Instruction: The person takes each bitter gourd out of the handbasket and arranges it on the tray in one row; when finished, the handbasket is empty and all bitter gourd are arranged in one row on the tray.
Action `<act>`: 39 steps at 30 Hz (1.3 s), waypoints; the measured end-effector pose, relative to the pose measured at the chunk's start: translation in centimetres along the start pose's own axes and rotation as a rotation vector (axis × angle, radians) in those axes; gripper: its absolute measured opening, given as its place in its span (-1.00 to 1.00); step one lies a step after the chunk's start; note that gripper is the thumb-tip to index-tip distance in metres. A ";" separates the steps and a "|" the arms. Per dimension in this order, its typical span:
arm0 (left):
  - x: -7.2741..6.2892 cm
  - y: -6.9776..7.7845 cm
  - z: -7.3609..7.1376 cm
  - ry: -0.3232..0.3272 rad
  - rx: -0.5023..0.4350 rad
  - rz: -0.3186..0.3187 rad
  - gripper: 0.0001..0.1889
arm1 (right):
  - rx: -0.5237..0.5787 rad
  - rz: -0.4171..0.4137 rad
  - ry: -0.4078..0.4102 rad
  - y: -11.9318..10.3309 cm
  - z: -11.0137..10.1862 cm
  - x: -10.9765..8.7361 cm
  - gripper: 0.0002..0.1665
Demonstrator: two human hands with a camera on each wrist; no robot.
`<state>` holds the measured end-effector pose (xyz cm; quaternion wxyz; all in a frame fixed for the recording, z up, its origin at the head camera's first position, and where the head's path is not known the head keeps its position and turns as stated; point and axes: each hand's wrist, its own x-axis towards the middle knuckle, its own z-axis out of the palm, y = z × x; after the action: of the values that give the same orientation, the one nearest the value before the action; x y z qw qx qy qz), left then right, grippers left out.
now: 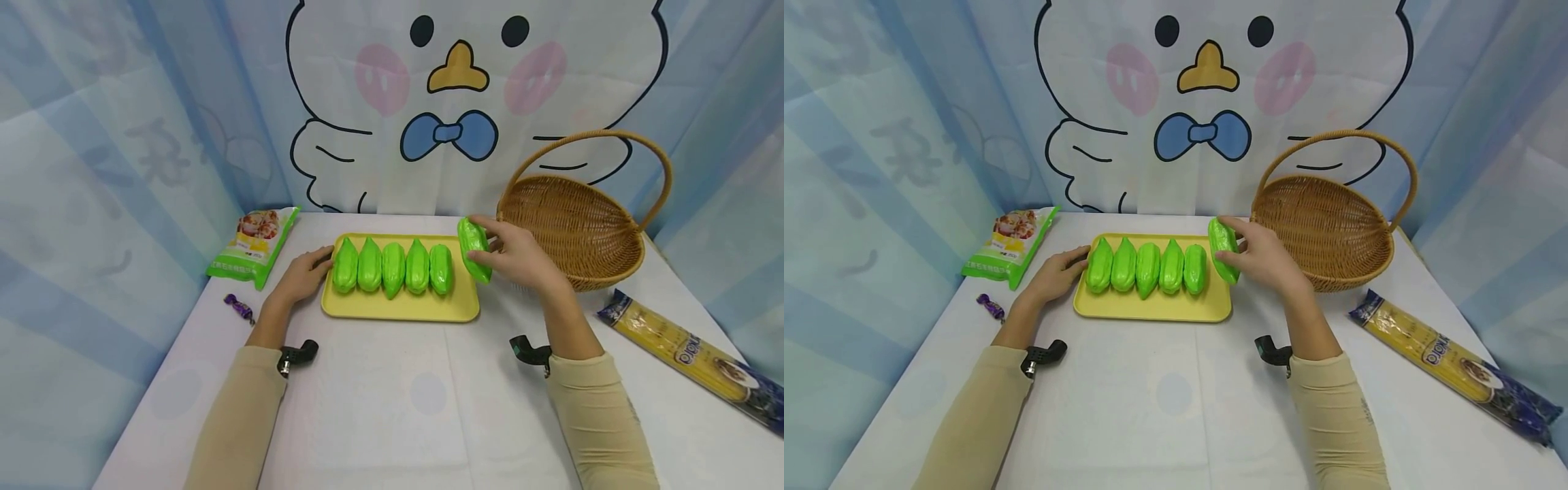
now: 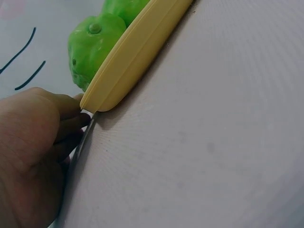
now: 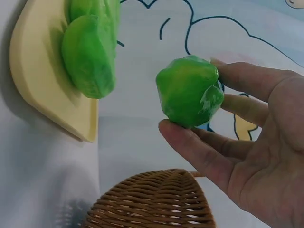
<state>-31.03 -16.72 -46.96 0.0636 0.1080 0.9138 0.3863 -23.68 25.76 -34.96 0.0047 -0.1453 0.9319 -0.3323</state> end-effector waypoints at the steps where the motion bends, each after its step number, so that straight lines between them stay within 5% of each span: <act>1: 0.0 0.0 0.0 0.001 0.001 0.001 -0.45 | 0.000 0.006 -0.006 0.1 0.2 0.1 -0.16; 18: -0.1 0.1 0.0 0.000 -0.006 0.015 -0.45 | -0.188 0.092 -0.077 1.5 3.6 1.8 -0.17; 39: 0.1 0.1 0.2 0.015 0.014 0.040 -0.45 | -0.214 0.149 -0.127 2.2 4.9 2.3 -0.15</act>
<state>-31.03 -16.55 -47.03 0.0482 0.1238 0.9146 0.3818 -25.94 23.76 -39.97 0.0727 -0.0960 0.9681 -0.2197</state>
